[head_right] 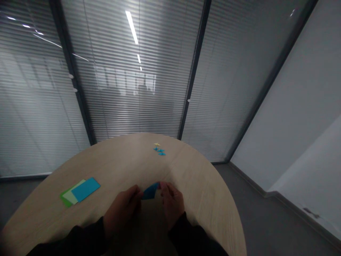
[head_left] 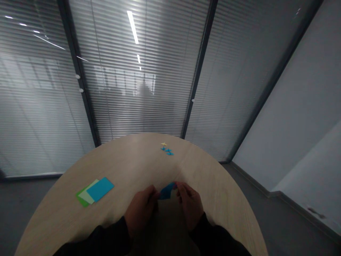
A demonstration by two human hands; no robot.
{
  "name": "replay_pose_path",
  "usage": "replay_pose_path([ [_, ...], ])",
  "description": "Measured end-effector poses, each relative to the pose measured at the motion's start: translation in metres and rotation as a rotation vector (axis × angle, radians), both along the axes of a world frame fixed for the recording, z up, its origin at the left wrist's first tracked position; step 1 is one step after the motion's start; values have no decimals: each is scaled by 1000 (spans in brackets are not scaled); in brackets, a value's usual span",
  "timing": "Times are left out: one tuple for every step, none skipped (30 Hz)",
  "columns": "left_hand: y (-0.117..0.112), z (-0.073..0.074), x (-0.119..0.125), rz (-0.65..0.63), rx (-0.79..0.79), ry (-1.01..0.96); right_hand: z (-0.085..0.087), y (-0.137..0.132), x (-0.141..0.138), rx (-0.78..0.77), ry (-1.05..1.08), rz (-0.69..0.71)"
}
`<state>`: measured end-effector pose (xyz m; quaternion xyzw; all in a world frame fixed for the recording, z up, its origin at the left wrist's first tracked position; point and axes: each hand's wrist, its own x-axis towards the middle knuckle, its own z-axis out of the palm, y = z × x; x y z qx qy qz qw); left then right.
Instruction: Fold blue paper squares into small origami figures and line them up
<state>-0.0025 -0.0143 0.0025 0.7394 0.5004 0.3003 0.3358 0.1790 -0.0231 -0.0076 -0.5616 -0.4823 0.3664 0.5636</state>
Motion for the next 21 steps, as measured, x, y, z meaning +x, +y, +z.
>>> replay_pose_path([
  [0, 0, -1, 12, -4, -38, -1, 0, 0, -7, -1, 32],
  [0, 0, -2, 19, -10, -80, -1, 0, -1, -11, -5, 72],
  [0, 0, -3, 21, -18, -121, 0, 0, -2, -15, -13, 118],
  [0, 0, -3, 18, -28, -156, 1, -1, -3, -21, -26, 166],
  [1, 0, -4, 15, -39, -185, 2, -2, -4, -28, -47, 205],
  [1, 0, -4, 12, -45, -206, 3, -4, -5, -36, -74, 231],
  [1, 1, -4, 12, -47, -219, 5, -5, -6, -44, -105, 245],
  [1, 1, -4, 11, -49, -225, 6, -6, -6, -52, -134, 249],
  [1, 1, -3, 9, -50, -230, 7, -7, -7, -59, -154, 245],
  [1, 1, -3, 5, -48, -233, 7, -8, -7, -59, -165, 237],
  [1, 0, -2, 9, -41, -234, 8, -8, -7, -52, -171, 227],
  [1, -1, -2, 26, -25, -237, 8, -8, -7, -42, -177, 222],
  [1, -2, -1, 52, 3, -242, 8, -8, -7, -32, -186, 213],
  [2, -4, -1, 77, 46, -247, 9, -8, -7, -23, -199, 199],
  [2, -5, -1, 97, 98, -249, 9, -9, -7, -17, -211, 181],
  [2, -6, 0, 99, 146, -242, 9, -9, -7, -15, -219, 162],
  [2, -6, 0, 83, 188, -227, 10, -9, -8, -20, -222, 144],
  [2, -7, 0, 52, 214, -201, 10, -10, -9, -27, -218, 126],
  [1, -6, 0, 18, 221, -168, 10, -10, -10, -36, -212, 113],
  [0, -6, 0, -6, 212, -133, 10, -11, -11, -47, -206, 107],
  [-1, -5, 0, -23, 195, -101, 10, -11, -12, -55, -199, 105],
])
